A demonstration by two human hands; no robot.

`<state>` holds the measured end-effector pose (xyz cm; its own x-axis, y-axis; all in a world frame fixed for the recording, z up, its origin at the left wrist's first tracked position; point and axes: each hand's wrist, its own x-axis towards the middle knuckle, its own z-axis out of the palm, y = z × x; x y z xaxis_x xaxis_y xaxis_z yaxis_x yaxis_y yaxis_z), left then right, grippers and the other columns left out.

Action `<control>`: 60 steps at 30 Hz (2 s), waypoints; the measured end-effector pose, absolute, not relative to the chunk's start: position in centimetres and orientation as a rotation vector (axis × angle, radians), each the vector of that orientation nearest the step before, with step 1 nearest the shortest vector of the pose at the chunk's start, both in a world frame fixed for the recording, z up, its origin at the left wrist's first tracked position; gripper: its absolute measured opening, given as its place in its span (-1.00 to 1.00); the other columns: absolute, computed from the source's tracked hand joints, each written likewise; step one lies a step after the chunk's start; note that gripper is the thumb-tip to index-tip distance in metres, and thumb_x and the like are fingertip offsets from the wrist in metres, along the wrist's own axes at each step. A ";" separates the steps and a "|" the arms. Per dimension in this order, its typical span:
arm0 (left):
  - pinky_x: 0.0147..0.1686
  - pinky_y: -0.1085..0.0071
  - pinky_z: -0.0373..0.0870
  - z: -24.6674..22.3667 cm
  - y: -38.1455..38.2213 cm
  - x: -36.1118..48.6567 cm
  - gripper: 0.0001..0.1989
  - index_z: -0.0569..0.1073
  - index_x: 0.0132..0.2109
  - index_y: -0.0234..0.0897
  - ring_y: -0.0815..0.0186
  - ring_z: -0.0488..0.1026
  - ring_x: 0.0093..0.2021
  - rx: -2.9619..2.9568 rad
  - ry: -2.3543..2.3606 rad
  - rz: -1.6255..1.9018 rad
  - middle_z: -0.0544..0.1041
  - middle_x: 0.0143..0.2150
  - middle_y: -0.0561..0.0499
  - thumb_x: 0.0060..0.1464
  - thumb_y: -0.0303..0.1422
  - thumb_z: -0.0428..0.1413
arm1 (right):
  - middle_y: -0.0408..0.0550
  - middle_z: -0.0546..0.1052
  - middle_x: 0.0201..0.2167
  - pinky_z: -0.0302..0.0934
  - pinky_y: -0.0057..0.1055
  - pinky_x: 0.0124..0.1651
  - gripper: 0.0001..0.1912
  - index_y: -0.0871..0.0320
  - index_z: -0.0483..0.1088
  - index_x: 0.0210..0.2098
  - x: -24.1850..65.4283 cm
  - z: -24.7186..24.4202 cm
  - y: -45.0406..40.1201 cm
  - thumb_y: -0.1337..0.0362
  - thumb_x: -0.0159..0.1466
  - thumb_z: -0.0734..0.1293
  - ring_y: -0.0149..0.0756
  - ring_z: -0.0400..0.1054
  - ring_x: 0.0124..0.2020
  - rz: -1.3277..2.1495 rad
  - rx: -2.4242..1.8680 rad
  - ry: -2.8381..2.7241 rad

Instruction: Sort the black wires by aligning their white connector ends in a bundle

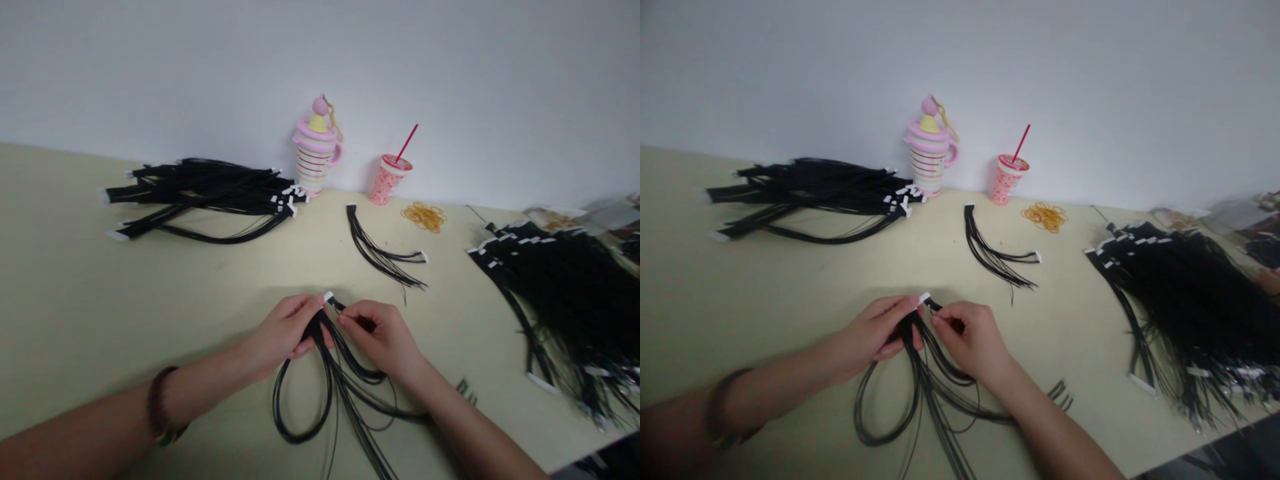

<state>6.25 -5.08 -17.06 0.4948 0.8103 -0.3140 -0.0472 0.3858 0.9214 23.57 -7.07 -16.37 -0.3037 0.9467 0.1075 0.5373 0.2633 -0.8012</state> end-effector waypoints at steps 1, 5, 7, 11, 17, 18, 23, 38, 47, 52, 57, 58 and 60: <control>-0.77 0.62 -0.14 -17.0 -5.1 6.2 -0.62 0.37 -0.33 -0.36 0.57 0.03 -0.75 1.038 0.897 0.633 0.49 -0.53 -0.04 0.18 -0.12 -0.11 | -0.12 0.42 -0.54 0.05 -0.48 -0.46 -0.79 0.22 0.45 -0.43 23.5 -16.3 -7.1 0.34 0.28 0.22 -0.38 0.24 -0.52 0.861 -1.326 -1.975; -0.77 0.62 -0.13 -17.0 -5.1 6.3 -0.64 0.38 -0.35 -0.36 0.58 0.04 -0.76 1.060 0.901 0.575 0.49 -0.53 -0.03 0.18 -0.15 -0.09 | -0.14 0.39 -0.54 0.04 -0.49 -0.44 -0.79 0.20 0.41 -0.44 23.2 -15.9 -7.4 0.39 0.28 0.21 -0.40 0.23 -0.52 0.761 -1.296 -2.046; -0.77 0.62 -0.12 -17.0 -5.1 6.3 -0.64 0.37 -0.36 -0.36 0.58 0.05 -0.75 1.063 0.902 0.579 0.49 -0.53 -0.03 0.18 -0.15 -0.09 | -0.15 0.38 -0.54 0.04 -0.49 -0.43 -0.79 0.20 0.40 -0.45 23.0 -15.9 -7.5 0.40 0.29 0.21 -0.40 0.23 -0.51 0.736 -1.297 -2.054; -0.77 0.62 -0.10 -17.1 -5.2 6.3 -0.63 0.38 -0.35 -0.36 0.57 0.04 -0.75 1.072 0.893 0.596 0.49 -0.54 -0.03 0.18 -0.14 -0.09 | -0.14 0.37 -0.54 0.03 -0.48 -0.43 -0.80 0.21 0.37 -0.45 23.0 -16.0 -7.6 0.41 0.28 0.21 -0.39 0.23 -0.51 0.703 -1.328 -2.041; -0.78 0.64 -0.12 -17.0 -5.2 6.2 -0.63 0.39 -0.36 -0.37 0.58 0.04 -0.76 1.055 0.886 0.592 0.50 -0.54 -0.05 0.18 -0.16 -0.09 | -0.13 0.39 -0.53 0.05 -0.48 -0.41 -0.81 0.22 0.38 -0.44 22.9 -16.2 -7.7 0.41 0.28 0.21 -0.38 0.25 -0.50 0.687 -1.332 -2.026; -0.79 0.64 -0.12 -17.0 -5.2 6.2 -0.64 0.39 -0.37 -0.37 0.58 0.03 -0.76 1.051 0.886 0.590 0.50 -0.54 -0.05 0.18 -0.16 -0.08 | -0.13 0.39 -0.53 0.05 -0.48 -0.41 -0.82 0.22 0.38 -0.44 22.9 -16.2 -7.7 0.41 0.28 0.21 -0.38 0.25 -0.50 0.680 -1.329 -2.024; -0.78 0.65 -0.09 -16.9 -5.2 6.3 -0.62 0.38 -0.37 -0.38 0.59 0.04 -0.75 1.081 0.898 0.589 0.49 -0.54 -0.04 0.19 -0.15 -0.09 | -0.14 0.36 -0.53 0.03 -0.50 -0.45 -0.83 0.22 0.38 -0.44 22.8 -16.2 -7.8 0.44 0.26 0.22 -0.41 0.22 -0.52 0.656 -1.316 -2.015; -0.78 0.64 -0.10 -17.2 -5.1 6.3 -0.66 0.35 -0.35 -0.38 0.58 0.04 -0.76 1.076 0.913 0.595 0.49 -0.54 -0.04 0.20 -0.18 -0.10 | -0.15 0.37 -0.52 0.04 -0.52 -0.44 -0.85 0.23 0.37 -0.44 22.8 -16.7 -7.7 0.44 0.25 0.23 -0.42 0.23 -0.50 0.652 -1.285 -1.983; -0.79 0.63 -0.08 -17.7 -5.2 6.2 -0.65 0.35 -0.37 -0.34 0.56 0.10 -0.74 1.145 0.889 0.562 0.47 -0.54 0.00 0.19 -0.15 -0.10 | -0.12 0.31 -0.51 0.02 -0.46 -0.40 -0.80 0.22 0.29 -0.47 22.4 -16.8 -8.0 0.42 0.29 0.16 -0.37 0.21 -0.48 0.553 -1.352 -2.092; -0.79 0.63 -0.09 -18.0 -5.2 6.3 -0.68 0.31 -0.41 -0.33 0.56 0.08 -0.73 1.123 0.906 0.586 0.40 -0.58 0.06 0.18 -0.18 -0.08 | -0.10 0.31 -0.50 0.01 -0.44 -0.41 -0.81 0.22 0.28 -0.46 22.1 -16.8 -8.1 0.42 0.28 0.15 -0.34 0.22 -0.49 0.445 -1.409 -2.174; -0.79 0.64 -0.09 -18.0 -5.3 6.4 -0.68 0.31 -0.39 -0.32 0.56 0.08 -0.73 1.106 0.881 0.607 0.34 -0.60 0.10 0.17 -0.16 -0.06 | -0.09 0.32 -0.50 -0.01 -0.43 -0.42 -0.81 0.22 0.30 -0.44 22.0 -17.1 -8.2 0.41 0.29 0.15 -0.34 0.22 -0.49 0.347 -1.412 -2.197; -0.79 0.64 -0.09 -18.0 -5.3 6.4 -0.67 0.31 -0.39 -0.33 0.56 0.07 -0.73 1.120 0.874 0.610 0.35 -0.60 0.09 0.17 -0.15 -0.06 | -0.09 0.32 -0.49 0.00 -0.43 -0.42 -0.81 0.22 0.30 -0.44 22.1 -17.2 -8.2 0.40 0.29 0.15 -0.34 0.22 -0.49 0.332 -1.405 -2.197; -0.79 0.64 -0.08 -18.0 -5.2 6.3 -0.66 0.32 -0.40 -0.34 0.56 0.08 -0.73 1.141 0.866 0.612 0.36 -0.59 0.08 0.18 -0.15 -0.07 | -0.09 0.33 -0.49 0.00 -0.44 -0.42 -0.81 0.22 0.31 -0.43 22.1 -17.3 -8.3 0.39 0.30 0.15 -0.34 0.23 -0.48 0.324 -1.394 -2.188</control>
<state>6.34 -5.25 -18.00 0.5429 0.7945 -0.2720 0.0092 0.3183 0.9479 22.14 -8.28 -17.28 -0.3340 0.8942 0.2981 0.7695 0.4413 -0.4615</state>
